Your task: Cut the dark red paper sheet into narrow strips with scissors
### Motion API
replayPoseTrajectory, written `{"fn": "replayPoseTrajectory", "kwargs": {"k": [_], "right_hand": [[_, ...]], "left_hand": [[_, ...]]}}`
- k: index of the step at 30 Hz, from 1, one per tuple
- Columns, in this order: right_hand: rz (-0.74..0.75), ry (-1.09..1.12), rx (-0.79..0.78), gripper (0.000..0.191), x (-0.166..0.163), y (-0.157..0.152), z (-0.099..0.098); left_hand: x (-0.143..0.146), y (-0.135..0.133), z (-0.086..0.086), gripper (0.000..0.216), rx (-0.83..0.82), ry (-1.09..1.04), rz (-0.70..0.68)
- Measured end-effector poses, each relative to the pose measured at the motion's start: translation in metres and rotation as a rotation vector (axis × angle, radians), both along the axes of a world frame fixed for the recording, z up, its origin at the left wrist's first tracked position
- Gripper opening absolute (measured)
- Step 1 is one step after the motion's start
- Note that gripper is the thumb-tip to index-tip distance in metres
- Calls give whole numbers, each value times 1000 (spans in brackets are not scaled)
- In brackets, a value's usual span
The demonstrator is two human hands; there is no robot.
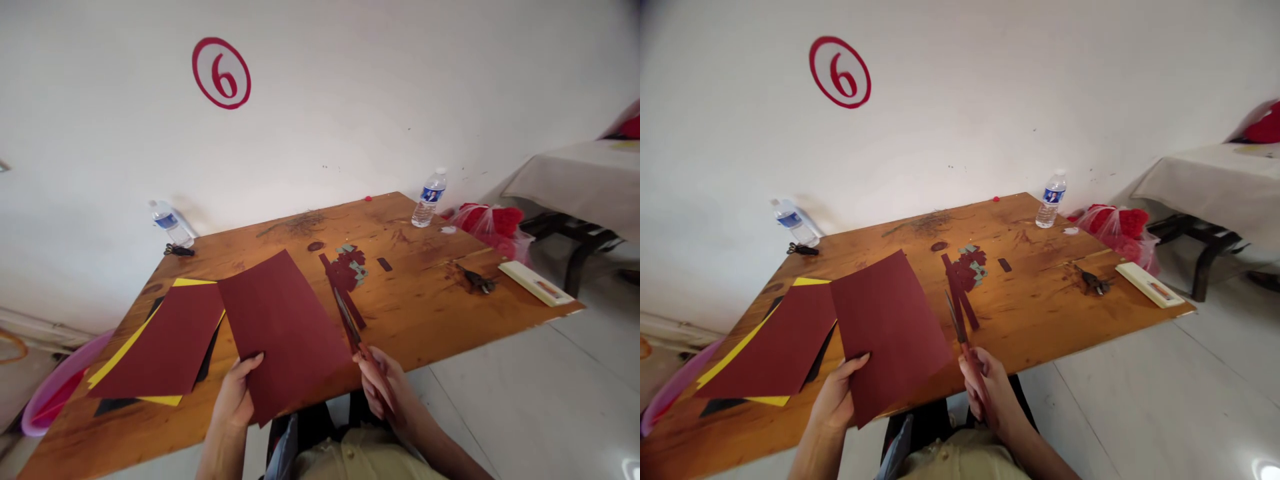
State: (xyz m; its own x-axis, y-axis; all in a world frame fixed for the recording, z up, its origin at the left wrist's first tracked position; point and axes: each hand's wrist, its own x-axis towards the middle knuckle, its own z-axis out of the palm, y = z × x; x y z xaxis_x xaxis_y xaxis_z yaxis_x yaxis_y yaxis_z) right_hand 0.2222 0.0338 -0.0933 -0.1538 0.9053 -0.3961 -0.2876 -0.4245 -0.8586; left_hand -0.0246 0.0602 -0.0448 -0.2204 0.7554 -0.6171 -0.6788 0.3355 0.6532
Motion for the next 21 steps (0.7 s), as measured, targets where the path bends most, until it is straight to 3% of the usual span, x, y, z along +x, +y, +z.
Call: {"fn": "replayPoseTrajectory", "kwargs": {"k": [10, 21], "right_hand": [[34, -143, 126, 53, 32, -30, -17], [136, -411, 248, 33, 42, -37, 11]], "left_hand": [[7, 19, 37, 33, 171, 78, -3], [11, 32, 70, 45, 262, 164, 81]]}}
